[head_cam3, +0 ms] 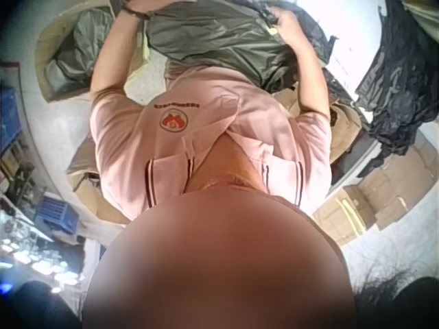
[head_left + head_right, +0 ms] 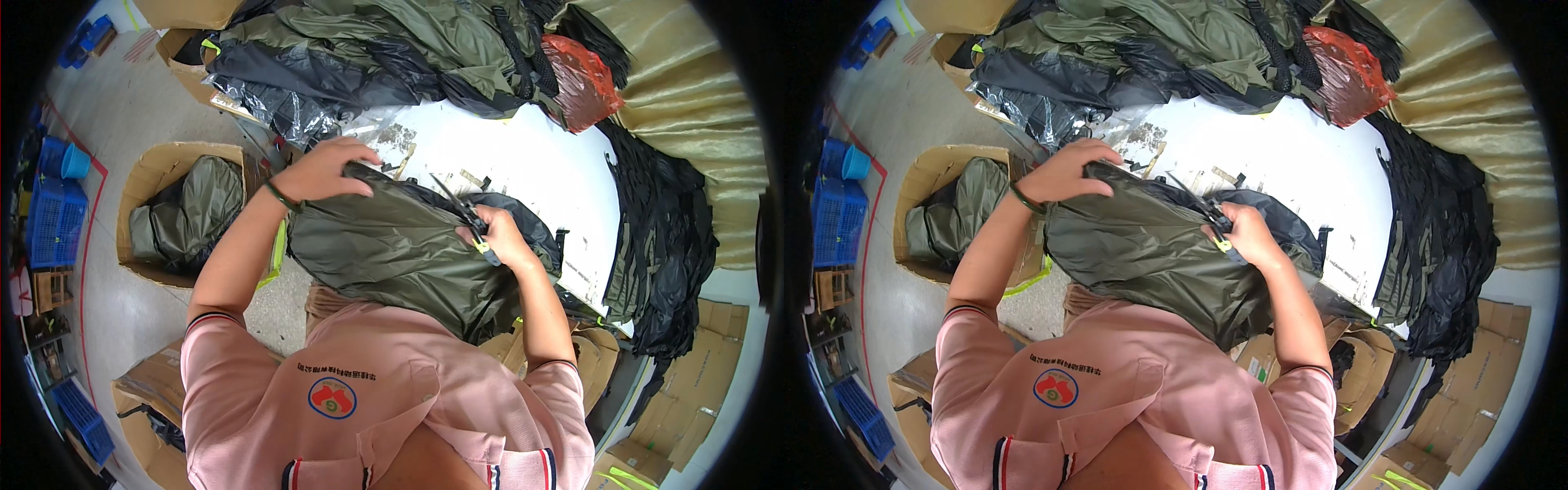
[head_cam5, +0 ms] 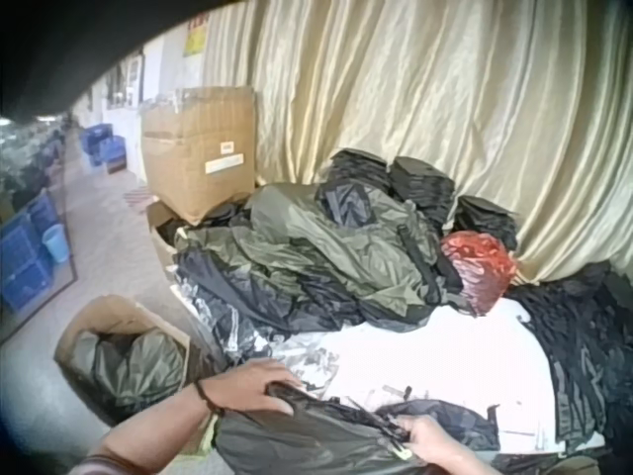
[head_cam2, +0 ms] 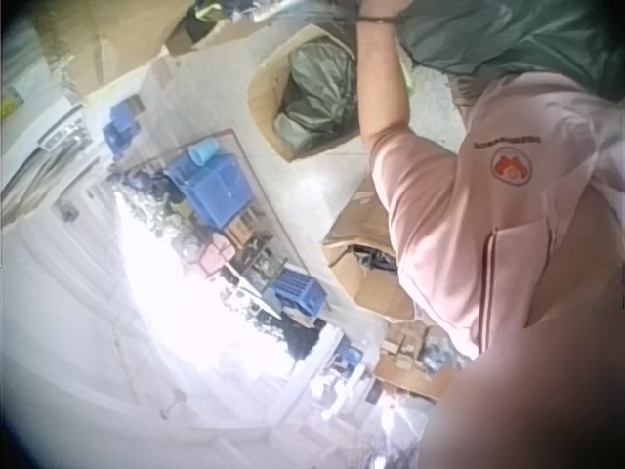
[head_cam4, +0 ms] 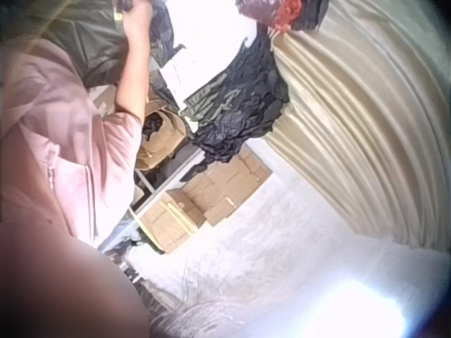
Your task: The person is inspecting and trimming excess threads from green tent components using scissors at a factory workstation.
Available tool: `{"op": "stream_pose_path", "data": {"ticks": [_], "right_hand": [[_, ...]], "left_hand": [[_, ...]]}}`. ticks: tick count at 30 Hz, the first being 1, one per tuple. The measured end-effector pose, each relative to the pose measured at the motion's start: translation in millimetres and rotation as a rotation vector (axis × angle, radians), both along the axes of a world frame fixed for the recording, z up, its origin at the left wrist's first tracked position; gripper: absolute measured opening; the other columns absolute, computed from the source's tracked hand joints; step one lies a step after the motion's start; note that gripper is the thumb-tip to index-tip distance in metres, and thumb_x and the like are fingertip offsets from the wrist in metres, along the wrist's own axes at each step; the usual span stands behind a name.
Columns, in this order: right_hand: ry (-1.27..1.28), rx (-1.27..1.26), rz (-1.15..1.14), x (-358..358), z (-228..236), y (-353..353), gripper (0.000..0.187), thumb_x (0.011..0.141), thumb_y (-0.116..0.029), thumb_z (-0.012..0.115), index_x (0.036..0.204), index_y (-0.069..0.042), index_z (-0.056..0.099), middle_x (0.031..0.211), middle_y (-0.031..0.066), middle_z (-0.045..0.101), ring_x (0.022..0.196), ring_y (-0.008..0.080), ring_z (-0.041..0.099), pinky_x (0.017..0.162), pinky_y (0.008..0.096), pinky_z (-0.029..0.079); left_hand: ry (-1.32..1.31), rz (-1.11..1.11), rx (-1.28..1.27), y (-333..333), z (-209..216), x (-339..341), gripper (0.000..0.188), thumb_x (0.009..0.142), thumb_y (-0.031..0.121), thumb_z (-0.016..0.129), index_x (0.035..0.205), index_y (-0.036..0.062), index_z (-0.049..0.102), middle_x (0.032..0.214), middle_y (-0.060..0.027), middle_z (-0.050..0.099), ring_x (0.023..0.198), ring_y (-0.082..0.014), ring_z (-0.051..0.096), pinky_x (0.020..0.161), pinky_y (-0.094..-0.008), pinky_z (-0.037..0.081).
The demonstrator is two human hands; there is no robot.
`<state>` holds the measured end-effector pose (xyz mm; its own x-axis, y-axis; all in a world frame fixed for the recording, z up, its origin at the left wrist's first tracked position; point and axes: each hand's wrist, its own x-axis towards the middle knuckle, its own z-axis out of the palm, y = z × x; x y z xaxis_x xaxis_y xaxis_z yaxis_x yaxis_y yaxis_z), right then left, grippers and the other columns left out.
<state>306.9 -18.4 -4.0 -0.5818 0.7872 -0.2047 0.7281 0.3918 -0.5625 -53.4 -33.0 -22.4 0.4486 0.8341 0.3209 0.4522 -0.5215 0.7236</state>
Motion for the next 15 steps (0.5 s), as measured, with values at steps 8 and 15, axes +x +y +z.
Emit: {"op": "stream_pose_path", "data": {"ticks": [8,15], "right_hand": [[0.162,-0.232,-0.258,16.7,-0.1,-10.0,0.033,0.077,-0.025,0.081,0.08,-0.001,0.059,0.064,-0.0008,0.05,0.064,0.0099,0.041,0.06,0.0286,0.042],[0.071,0.241,-0.086,-21.8,55.3,-3.8,0.055,0.062,-0.047,0.085,0.076,-0.002,0.056,0.068,0.0108,0.059,0.061,0.0266,0.059,0.06,0.0369,0.047]], "left_hand": [[-0.539,0.158,-0.577,-20.9,-18.1,-5.1,0.019,0.087,0.01,0.069,0.102,-0.0016,0.066,0.091,0.0033,0.065,0.083,-0.0041,0.054,0.078,-0.0227,0.045],[-0.763,0.148,-0.775,-39.2,17.2,6.1,0.014,0.086,0.008,0.066,0.098,0.0004,0.066,0.092,0.0029,0.065,0.085,-0.0044,0.057,0.078,-0.0216,0.045]]}}
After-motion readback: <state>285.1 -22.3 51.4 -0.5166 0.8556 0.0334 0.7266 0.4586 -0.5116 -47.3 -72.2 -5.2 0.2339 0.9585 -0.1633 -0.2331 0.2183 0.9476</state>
